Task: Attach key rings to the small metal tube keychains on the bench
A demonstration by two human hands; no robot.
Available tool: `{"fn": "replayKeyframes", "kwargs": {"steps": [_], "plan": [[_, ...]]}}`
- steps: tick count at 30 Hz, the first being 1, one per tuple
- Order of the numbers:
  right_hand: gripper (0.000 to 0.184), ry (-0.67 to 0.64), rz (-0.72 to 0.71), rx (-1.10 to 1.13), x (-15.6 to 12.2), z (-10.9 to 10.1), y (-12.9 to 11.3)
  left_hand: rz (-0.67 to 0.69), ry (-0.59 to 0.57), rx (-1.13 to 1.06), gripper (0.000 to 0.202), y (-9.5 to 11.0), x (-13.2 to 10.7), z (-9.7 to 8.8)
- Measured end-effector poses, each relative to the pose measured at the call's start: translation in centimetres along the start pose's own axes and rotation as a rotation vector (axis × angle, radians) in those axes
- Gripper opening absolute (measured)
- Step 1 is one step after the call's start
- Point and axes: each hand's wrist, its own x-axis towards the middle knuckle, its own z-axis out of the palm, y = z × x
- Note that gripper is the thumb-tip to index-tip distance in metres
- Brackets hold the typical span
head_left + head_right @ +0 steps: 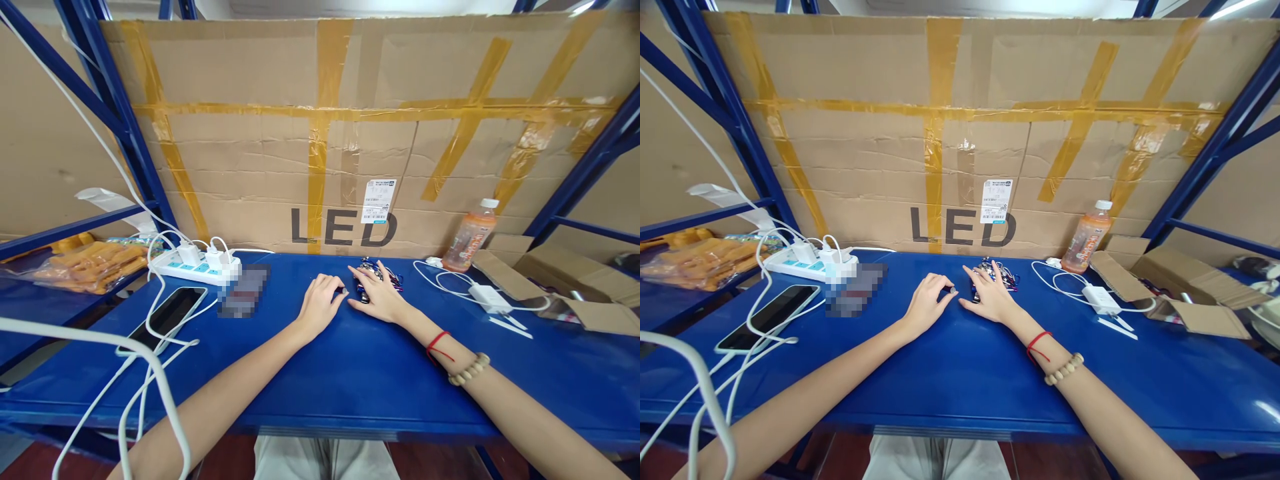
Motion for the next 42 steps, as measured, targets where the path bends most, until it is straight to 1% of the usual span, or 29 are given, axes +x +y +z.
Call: {"fn": "replayKeyframes", "kwargs": {"steps": [2, 8, 11, 14, 17, 23, 25, 31, 34, 36, 38, 42], "plan": [[0.072, -0.002, -0.018, 0.039, 0.0, -0.1, -0.1, -0.005, -0.002, 0.001, 0.004, 0.0, 0.0, 0.0], [0.049, 0.019, -0.061, 0.238, -0.1, -0.7, -1.1, -0.05, -0.003, -0.012, 0.012, 0.2, -0.1, -0.1], [0.036, 0.024, -0.061, 0.244, -0.2, -0.8, -1.7, -0.063, -0.008, -0.013, 0.016, 0.2, 0.0, -0.2], [0.022, 0.026, -0.038, 0.173, -0.3, -0.8, -1.9, -0.057, -0.012, -0.023, 0.017, 0.2, 0.0, -0.2], [0.021, 0.023, -0.033, 0.131, -0.3, -0.7, -1.8, -0.052, -0.009, -0.028, 0.017, 0.3, 0.0, -0.3], [0.017, 0.047, 0.028, 0.196, -0.3, -0.3, -1.8, -0.026, -0.025, 0.002, 0.018, 0.4, 0.1, -0.3], [0.015, 0.055, 0.024, 0.211, -0.3, -0.3, -2.0, -0.018, -0.034, 0.014, 0.018, 0.4, 0.1, -0.3], [0.007, 0.062, 0.032, 0.248, -0.2, -0.6, -2.3, -0.061, -0.056, 0.017, 0.016, 0.3, 0.1, -0.1], [0.008, 0.036, 0.024, 0.25, -0.2, -0.5, -2.1, -0.069, -0.061, 0.003, 0.015, 0.3, 0.2, -0.1], [0.011, 0.042, 0.014, 0.236, -0.2, -0.3, -1.8, -0.066, -0.074, 0.009, 0.014, 0.3, 0.2, -0.1], [0.012, 0.095, 0.012, 0.239, -0.3, -0.3, -1.7, -0.057, -0.088, 0.025, 0.014, 0.2, 0.2, -0.1], [0.013, 0.343, 0.059, 0.353, -0.4, -0.8, -1.9, -0.03, -0.093, 0.061, 0.015, -0.1, 0.1, 0.1]]}}
